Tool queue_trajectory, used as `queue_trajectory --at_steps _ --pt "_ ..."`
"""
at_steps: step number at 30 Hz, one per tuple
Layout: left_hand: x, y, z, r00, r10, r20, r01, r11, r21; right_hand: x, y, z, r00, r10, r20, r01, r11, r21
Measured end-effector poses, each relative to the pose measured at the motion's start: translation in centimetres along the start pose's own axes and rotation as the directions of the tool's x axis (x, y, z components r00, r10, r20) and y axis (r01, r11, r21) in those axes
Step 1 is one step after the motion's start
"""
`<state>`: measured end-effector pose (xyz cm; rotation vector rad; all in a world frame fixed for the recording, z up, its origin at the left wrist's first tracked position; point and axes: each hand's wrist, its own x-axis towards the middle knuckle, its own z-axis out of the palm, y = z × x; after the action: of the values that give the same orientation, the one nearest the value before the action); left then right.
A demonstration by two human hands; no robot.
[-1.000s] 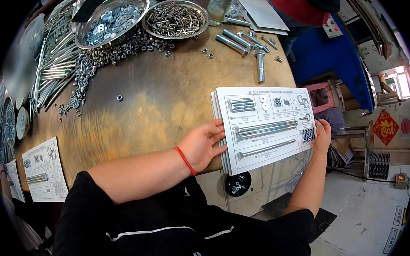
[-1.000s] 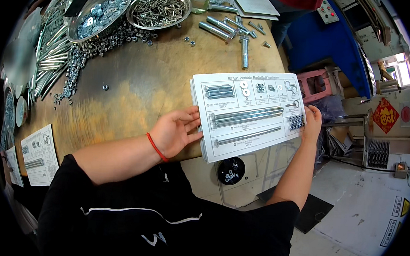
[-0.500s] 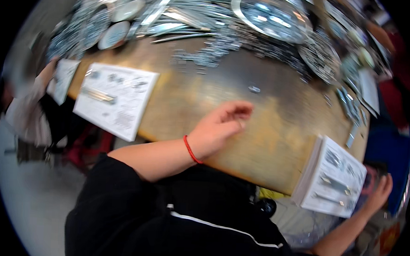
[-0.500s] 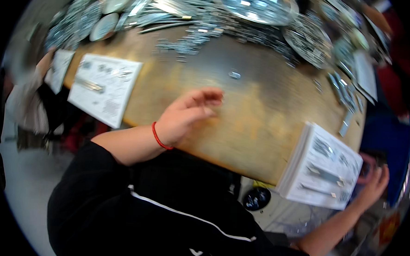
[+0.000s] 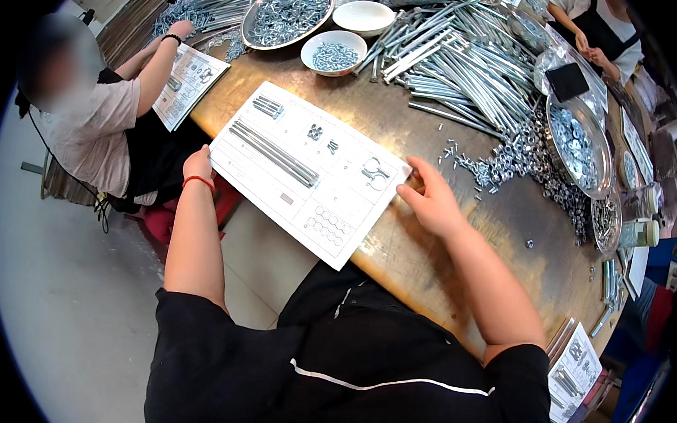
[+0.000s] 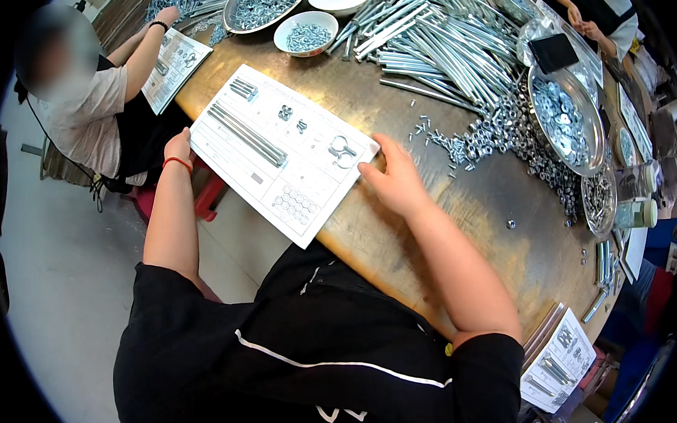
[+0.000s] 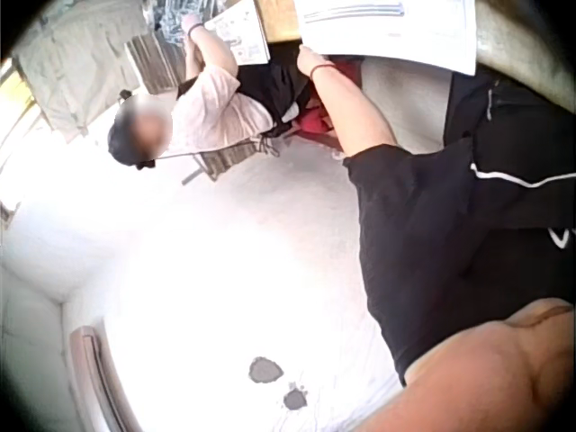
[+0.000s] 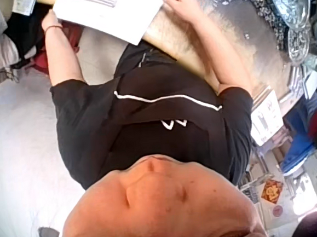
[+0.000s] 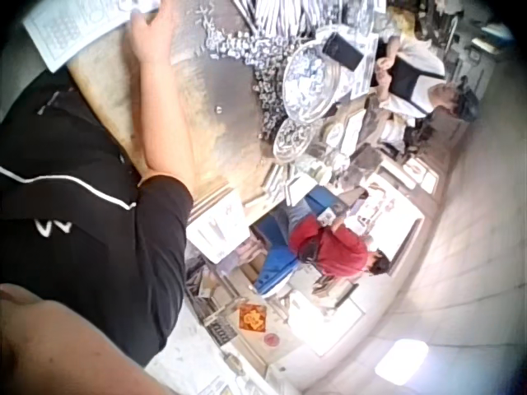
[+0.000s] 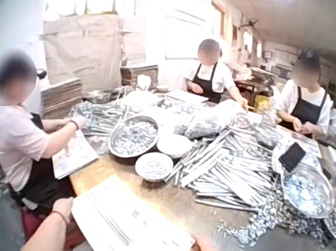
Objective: The person sorts various metal hardware components, including nuts, bolts, and washers, from a large pile on a table. They place the items onto a printed instruction sheet, aligning them with the corresponding diagrams. The person repeatedly picks up the sheet to inspect the arrangement and then places it back down to continue sorting.
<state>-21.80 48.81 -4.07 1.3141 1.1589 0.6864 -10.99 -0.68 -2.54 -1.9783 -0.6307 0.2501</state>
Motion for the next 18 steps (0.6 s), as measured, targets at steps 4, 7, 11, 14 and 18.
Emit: queue_trajectory --at_steps 4,7,11,14,18 --pt "2.6 -1.5 -2.0 0.963 0.189 0.192 -0.168 0.979 -0.118 0.5 -0.1 2.3 0.995 0.049 -0.084 -0.053 0.998 -0.040" --pt "0.5 -0.2 -2.6 0.943 0.203 0.264 -0.191 0.979 -0.070 -0.9 -1.6 1.8 0.981 0.145 -0.127 -0.148 0.989 -0.015" --pt "-0.4 3.0 -3.3 0.852 0.063 0.520 -0.213 0.949 0.233 -1.3 -3.7 2.8 0.928 0.202 -0.313 -0.244 0.964 -0.101" --pt "-0.5 4.8 -3.5 0.710 -0.080 0.700 -0.315 0.853 0.416 -1.6 -5.2 3.7 0.855 0.245 -0.457 -0.369 0.906 -0.205" --pt "0.3 5.0 -1.3 0.407 -0.190 0.893 -0.407 0.838 0.364 -3.5 -4.2 3.7 0.756 0.239 -0.609 -0.482 0.833 -0.272"
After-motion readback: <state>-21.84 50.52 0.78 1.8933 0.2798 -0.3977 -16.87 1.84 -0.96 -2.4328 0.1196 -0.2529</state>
